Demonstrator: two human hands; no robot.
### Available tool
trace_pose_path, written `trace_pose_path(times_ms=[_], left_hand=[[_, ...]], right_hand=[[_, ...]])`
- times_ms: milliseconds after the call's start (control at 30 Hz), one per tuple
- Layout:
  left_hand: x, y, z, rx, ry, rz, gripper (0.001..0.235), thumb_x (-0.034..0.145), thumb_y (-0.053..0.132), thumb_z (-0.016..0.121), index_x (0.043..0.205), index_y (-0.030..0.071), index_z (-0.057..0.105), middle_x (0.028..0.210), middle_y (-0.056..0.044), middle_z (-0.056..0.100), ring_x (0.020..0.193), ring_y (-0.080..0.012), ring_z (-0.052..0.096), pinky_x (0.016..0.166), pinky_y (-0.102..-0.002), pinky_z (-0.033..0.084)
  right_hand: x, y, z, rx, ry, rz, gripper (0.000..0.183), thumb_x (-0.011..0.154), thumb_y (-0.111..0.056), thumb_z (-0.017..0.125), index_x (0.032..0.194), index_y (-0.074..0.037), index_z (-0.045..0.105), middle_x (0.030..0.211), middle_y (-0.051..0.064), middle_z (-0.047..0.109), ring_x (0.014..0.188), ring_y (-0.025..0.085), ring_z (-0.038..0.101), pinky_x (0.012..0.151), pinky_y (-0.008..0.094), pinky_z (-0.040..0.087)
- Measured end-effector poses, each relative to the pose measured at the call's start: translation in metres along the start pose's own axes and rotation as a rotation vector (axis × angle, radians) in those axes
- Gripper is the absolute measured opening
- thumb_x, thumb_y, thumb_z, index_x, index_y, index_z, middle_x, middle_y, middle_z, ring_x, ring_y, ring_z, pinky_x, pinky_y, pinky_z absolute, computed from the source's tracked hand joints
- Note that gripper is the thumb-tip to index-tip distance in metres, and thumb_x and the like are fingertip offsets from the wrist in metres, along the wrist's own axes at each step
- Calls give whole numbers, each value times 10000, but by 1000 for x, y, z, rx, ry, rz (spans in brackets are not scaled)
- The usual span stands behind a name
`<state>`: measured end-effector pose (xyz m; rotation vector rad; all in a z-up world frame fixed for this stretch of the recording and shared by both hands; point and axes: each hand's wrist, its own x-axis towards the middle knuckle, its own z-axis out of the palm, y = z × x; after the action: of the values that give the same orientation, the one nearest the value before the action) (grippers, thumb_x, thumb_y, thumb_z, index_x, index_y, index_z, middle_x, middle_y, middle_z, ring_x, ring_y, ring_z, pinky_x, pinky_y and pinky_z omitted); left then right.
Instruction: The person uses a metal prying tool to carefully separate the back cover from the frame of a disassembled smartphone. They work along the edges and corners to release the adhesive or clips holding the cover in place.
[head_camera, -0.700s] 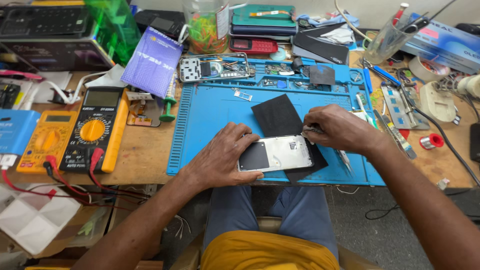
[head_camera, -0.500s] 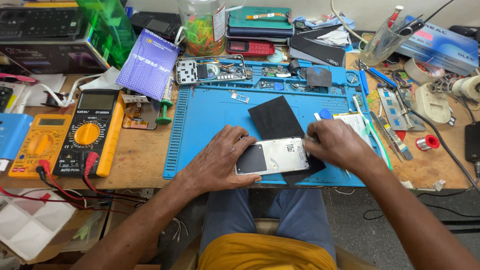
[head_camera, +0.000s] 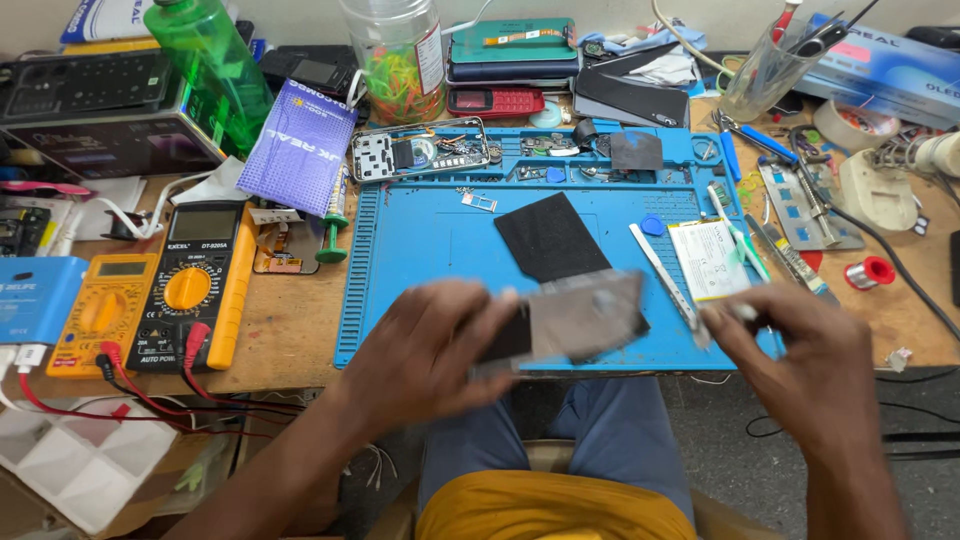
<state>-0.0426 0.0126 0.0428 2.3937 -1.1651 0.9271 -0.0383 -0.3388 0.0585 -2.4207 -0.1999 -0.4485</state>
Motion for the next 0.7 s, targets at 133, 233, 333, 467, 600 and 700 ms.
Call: trace_pose_path(times_ms=[133, 233, 333, 467, 600, 700], left_hand=[[-14, 41, -60, -88, -146, -1, 626, 878, 311, 817, 1429, 98, 611, 1102, -44, 561, 1037, -225, 578, 886, -368, 520], [-11, 40, -54, -123, -29, -176, 757, 788, 460, 845, 1337, 7, 586, 1179, -160, 544, 1076, -315, 551, 916, -407, 501], [1, 19, -11, -151, -113, -334, 815, 689, 395, 884, 1307, -46, 588, 1177, -195, 553, 1078, -356, 559, 933, -448, 493], [-1, 13, 27, -235, -206, -431, 810, 685, 366, 880, 1305, -62, 582, 1151, -183, 552, 1081, -339, 567, 952, -457, 500], [-5, 12, 39, -259, -208, -410, 826, 699, 364, 879, 1326, -80, 576, 1159, -182, 553, 1089, -336, 564, 956, -454, 503], [-6, 12, 40, -275, -218, -430, 829, 686, 368, 880, 1325, -69, 586, 1161, -170, 563, 1081, -329, 567, 943, -448, 506]], right_hand=[[-28, 20, -4, 182, 110, 146, 130, 919, -49, 769, 1048, -38, 760, 829, 34, 721, 787, 93, 638, 661, 247, 496], [-40, 28, -5, 355, 145, 294, 149, 956, -42, 755, 1105, -41, 751, 862, 40, 730, 785, 84, 662, 664, 220, 520], [-25, 23, 4, 321, 100, 312, 243, 925, -40, 770, 1168, -38, 762, 901, 74, 740, 782, 109, 659, 641, 234, 503], [-3, 18, 18, 341, -68, 178, 260, 889, -72, 752, 1146, -37, 754, 953, 69, 770, 861, 113, 722, 728, 240, 566], [27, 20, 51, 230, -200, 133, 249, 875, -176, 779, 1086, -43, 775, 930, 97, 804, 807, 139, 765, 707, 286, 596], [51, 12, 83, 108, -257, 163, 269, 867, -238, 789, 1051, -42, 791, 897, 128, 805, 766, 167, 776, 690, 315, 602]])
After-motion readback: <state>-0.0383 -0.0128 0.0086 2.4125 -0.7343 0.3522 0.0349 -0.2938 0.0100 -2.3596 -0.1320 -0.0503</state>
